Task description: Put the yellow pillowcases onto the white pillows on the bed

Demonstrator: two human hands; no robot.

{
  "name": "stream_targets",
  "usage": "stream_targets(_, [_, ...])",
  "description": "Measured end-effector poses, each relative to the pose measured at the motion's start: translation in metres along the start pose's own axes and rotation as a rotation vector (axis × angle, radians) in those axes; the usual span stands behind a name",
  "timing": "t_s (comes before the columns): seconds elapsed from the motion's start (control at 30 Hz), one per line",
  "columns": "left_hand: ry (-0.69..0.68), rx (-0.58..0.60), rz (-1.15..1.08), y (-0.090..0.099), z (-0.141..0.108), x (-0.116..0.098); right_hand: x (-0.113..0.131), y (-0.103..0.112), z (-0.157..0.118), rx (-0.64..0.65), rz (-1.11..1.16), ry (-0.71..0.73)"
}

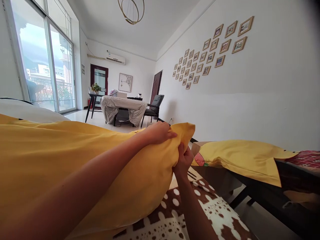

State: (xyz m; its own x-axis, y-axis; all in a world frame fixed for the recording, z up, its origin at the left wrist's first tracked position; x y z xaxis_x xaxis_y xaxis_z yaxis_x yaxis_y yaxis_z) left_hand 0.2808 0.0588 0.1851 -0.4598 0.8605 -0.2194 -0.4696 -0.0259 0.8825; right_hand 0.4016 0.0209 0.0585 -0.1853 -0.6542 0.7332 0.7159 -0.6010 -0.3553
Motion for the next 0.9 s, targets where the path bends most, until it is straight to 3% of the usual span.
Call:
stream_targets(0.1, [0.024, 0.017, -0.078, -0.006, 0.004, 0.01, -0.033, 0.001, -0.001, 0.161, 0.002, -0.052])
stream_targets(0.23, [0.079, 0.048, -0.084, 0.003, 0.011, 0.026, -0.061, 0.0, 0.004, 0.407, -0.007, -0.138])
stream_targets(0.4, [0.081, -0.176, 0.208, 0.027, 0.021, 0.041, -0.071, -0.01, 0.002, 0.858, -0.207, -0.122])
stream_targets(0.5, [0.126, -0.244, 0.224, 0.025, 0.02, 0.055, -0.079, -0.008, 0.006, 0.85, -0.369, -0.053])
stream_targets(0.67, [0.134, -0.357, 0.046, 0.028, 0.011, 0.078, -0.076, 0.0, 0.014, 0.794, -0.508, 0.021])
stream_targets(0.8, [0.167, -0.315, -0.063, 0.035, 0.008, 0.086, -0.064, 0.003, 0.015, 0.849, -0.584, 0.037])
stream_targets(0.9, [0.226, -0.358, -0.126, 0.051, 0.003, 0.086, -0.059, -0.007, 0.005, 0.934, -0.5, 0.008])
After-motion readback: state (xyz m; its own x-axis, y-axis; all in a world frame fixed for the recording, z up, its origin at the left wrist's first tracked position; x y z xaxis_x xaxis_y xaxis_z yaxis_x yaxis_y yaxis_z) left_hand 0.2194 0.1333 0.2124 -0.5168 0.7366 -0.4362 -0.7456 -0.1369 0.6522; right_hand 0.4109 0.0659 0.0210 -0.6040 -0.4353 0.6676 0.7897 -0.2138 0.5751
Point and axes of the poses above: each hand's wrist, its own z-axis towards the middle knuckle, its own y-axis out of the back of the hand, x = y × z, the point moved 8 cm from there along z, towards the middle knuckle, and after that the axes turned 2 degrees about -y, right-handed, at the moved point
